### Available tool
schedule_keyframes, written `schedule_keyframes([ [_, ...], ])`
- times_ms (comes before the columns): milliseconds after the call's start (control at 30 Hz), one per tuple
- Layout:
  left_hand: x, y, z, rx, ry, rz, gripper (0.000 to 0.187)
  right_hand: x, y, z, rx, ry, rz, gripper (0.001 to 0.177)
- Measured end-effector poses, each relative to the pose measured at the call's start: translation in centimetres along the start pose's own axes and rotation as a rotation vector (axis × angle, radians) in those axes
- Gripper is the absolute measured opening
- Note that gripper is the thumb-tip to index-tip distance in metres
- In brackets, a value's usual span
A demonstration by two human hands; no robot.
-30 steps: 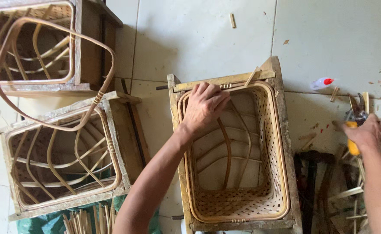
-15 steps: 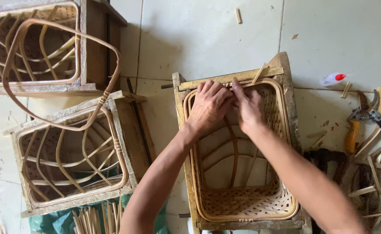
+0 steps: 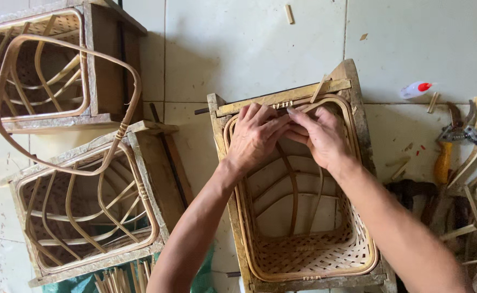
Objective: The person is weaving a rectangular basket using thin wooden strips. They bend and insert the strips into the basket frame, securing them with a hammer and pliers. The person adjusts the strips to ensure they fit properly and are securely fastened.
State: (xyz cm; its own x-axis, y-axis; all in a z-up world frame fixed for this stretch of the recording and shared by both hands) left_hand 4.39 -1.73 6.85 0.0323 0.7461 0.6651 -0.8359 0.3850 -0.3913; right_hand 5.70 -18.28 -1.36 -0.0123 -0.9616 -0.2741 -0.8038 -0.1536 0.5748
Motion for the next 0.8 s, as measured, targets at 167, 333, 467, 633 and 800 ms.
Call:
schedule_keyframes([
  [167,0.1,0.0,-0.2,0.015,0.035,0.013,0.013,0.3,-0.1,0.1,0.015,-0.003,-0.106,0.01],
  [333,0.0,-0.4,-0.2,0.004,0.005,-0.003,0.016,1.1,-0.8,0.3,0.009,-0.003,-0.146,0.013],
  [467,0.0,-0.5,-0.5,0.033,-0.021,-0.049,0.019,1.3,-0.9,-0.1,0.003,0.049,-0.14,0.015],
  [633,-0.6,-0.8,-0.5,0.015,-0.057,-0.094,0.013,0.9,-0.2,-0.8,-0.016,0.102,-0.114,0.02],
  [800,-0.7,-1.7,-0.7,-0.033,0.011,-0.076,0.018,1.2,-1.1,-0.5,0.035,0.144,-0.064,0.023],
])
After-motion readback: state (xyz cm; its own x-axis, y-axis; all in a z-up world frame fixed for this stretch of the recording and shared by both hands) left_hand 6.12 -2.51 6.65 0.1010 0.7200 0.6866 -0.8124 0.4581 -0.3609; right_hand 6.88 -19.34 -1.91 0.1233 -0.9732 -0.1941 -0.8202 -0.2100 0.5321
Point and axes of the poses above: each hand's wrist, its own y-axis away from the middle knuckle, its own x-axis out of the back of the hand, z = x × y, the point moved 5 cm from there along -y, towards the middle knuckle, and after that the axes turned 10 degrees about y, right-handed, at the moved point
